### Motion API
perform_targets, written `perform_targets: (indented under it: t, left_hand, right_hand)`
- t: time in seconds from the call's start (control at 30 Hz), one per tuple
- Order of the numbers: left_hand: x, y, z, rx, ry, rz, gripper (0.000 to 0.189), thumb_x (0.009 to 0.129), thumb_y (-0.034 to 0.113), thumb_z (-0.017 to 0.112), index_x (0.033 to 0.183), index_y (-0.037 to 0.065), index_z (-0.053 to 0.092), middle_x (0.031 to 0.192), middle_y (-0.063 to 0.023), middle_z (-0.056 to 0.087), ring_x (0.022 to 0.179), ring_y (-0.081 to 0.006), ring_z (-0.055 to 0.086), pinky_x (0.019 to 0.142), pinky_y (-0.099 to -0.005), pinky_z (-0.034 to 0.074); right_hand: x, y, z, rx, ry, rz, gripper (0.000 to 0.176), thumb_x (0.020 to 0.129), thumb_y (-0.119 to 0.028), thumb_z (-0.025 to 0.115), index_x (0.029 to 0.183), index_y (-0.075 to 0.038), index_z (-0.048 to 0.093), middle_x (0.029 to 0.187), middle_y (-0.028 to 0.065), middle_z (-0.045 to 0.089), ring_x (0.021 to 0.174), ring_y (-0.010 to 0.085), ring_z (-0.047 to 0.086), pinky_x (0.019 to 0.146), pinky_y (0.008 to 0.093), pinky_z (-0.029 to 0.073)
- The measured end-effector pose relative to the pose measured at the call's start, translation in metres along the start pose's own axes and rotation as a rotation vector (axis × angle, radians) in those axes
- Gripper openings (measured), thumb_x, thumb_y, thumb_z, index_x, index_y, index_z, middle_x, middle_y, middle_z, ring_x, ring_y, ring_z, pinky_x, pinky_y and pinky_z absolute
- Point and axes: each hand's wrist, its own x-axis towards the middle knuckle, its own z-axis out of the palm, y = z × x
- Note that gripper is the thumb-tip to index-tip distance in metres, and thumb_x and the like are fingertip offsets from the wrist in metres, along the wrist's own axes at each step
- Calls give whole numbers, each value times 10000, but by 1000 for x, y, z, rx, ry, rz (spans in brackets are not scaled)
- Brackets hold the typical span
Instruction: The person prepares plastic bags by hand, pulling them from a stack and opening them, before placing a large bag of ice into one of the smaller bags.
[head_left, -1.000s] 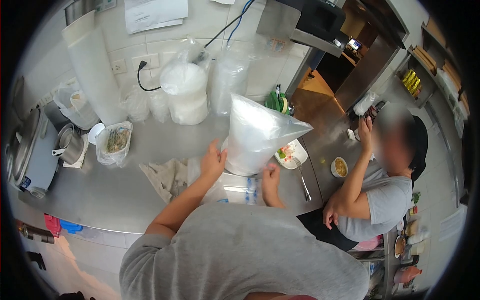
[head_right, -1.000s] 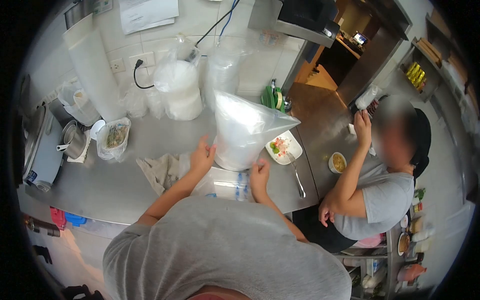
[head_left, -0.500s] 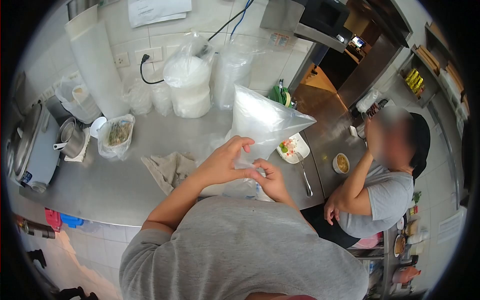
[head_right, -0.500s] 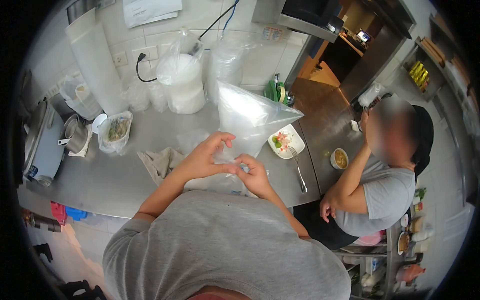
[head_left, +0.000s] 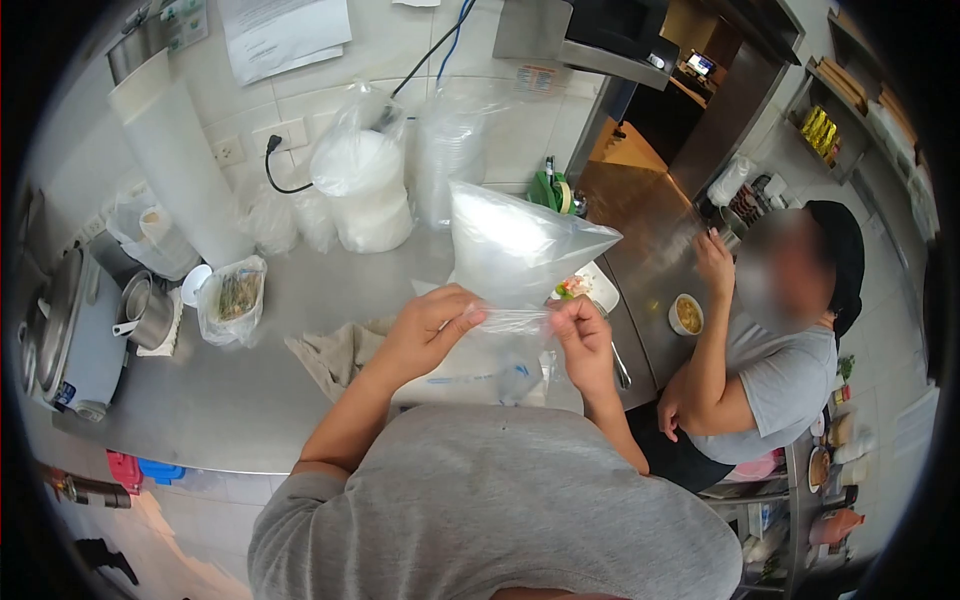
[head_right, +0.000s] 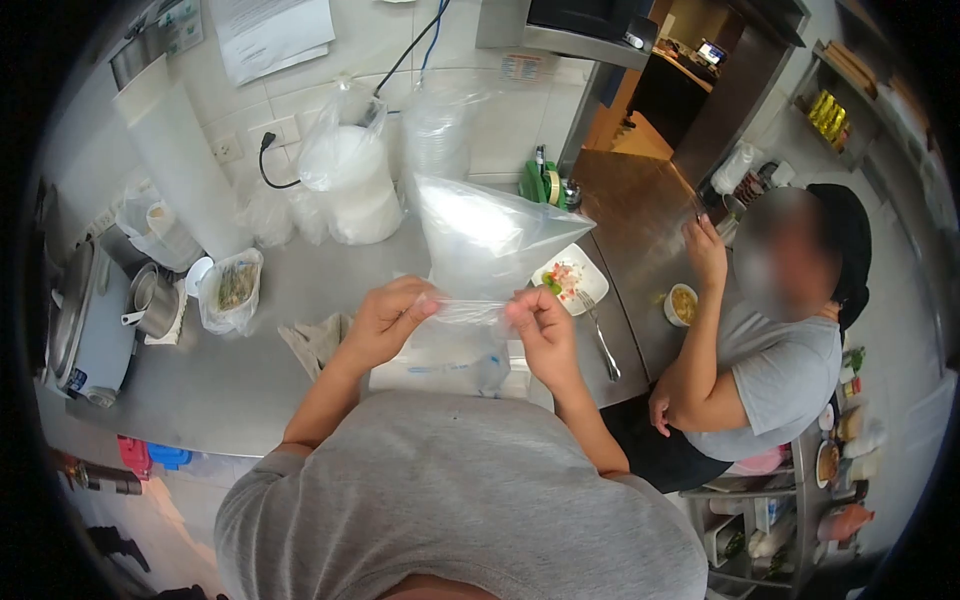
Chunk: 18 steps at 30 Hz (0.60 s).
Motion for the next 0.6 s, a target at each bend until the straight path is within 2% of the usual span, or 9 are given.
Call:
perform_targets:
  t: [0.1, 0.2, 0.23, 0.33, 0.4, 0.43, 0.5, 0.53, 0.6]
  left_hand:
    - [0, -3, 4, -139, 110, 182, 210, 878, 177, 554, 797, -3, 625, 725, -67, 616, 644, -131, 533, 605, -235, 422]
    - [-5, 1, -1, -343, -63, 27, 259, 898, 202, 531, 773, -7, 618, 645, -52, 600, 595, -134, 528, 566, -243, 425]
    - [-8, -1, -1, -518, -25, -83, 263, 895, 204, 539, 757, -8, 610, 623, -42, 582, 583, -128, 523, 544, -241, 413]
    - [-15, -16, -1, -905, 5, -328, 294, 891, 234, 554, 717, 0, 593, 582, -13, 541, 552, -110, 509, 493, -238, 386]
    - [-16, -29, -2, -985, -96, -362, 330, 894, 283, 552, 701, 18, 591, 590, 4, 533, 538, -95, 498, 478, -239, 379]
    - [-15, -32, 5, -815, -192, -247, 328, 899, 287, 543, 705, 26, 590, 591, -1, 530, 529, -98, 491, 478, -247, 387]
    - [-9, -31, 22, -468, -369, -24, 326, 908, 293, 525, 713, 40, 589, 594, -10, 523, 511, -104, 478, 480, -261, 404]
    - [-9, -27, 20, -429, -508, -66, 326, 902, 304, 533, 718, 42, 593, 589, -5, 520, 518, -97, 484, 486, -264, 411]
    - [-6, -17, 14, -343, -789, -147, 328, 890, 326, 551, 727, 45, 601, 579, 7, 513, 531, -84, 497, 497, -268, 424]
  right_hand:
    - [-1, 6, -17, 10, -170, 73, 111, 837, -119, 615, 829, -25, 557, 701, -19, 555, 682, 67, 508, 623, 200, 400]
    - [-8, -5, -8, 115, -417, 32, 96, 834, -97, 614, 809, -16, 569, 714, -3, 570, 660, 62, 514, 596, 203, 405]
    - [-9, -14, -3, 178, -493, 14, 91, 832, -89, 614, 798, -14, 575, 717, 3, 575, 653, 62, 517, 590, 207, 407]
    - [-5, -20, -10, -129, -503, -47, 88, 822, -72, 620, 775, -7, 584, 762, 26, 597, 702, 73, 535, 626, 203, 410]
    - [-3, -14, -19, -51, -262, -31, 102, 830, -88, 610, 772, -9, 583, 785, 38, 601, 730, 92, 550, 651, 209, 422]
    - [-2, -12, -21, -14, -143, -23, 111, 834, -97, 605, 770, -9, 582, 797, 43, 603, 744, 101, 558, 664, 212, 428]
    - [10, -13, -21, 138, -53, -291, 160, 856, -146, 582, 770, -12, 577, 804, 53, 601, 728, 113, 559, 655, 230, 440]
    - [16, -14, -21, 215, -6, -425, 185, 867, -171, 570, 770, -14, 574, 808, 58, 601, 720, 119, 560, 651, 238, 446]
    - [16, -9, -24, 499, -102, -265, 294, 891, -284, 524, 740, -33, 549, 731, 42, 560, 594, 141, 552, 560, 269, 461]
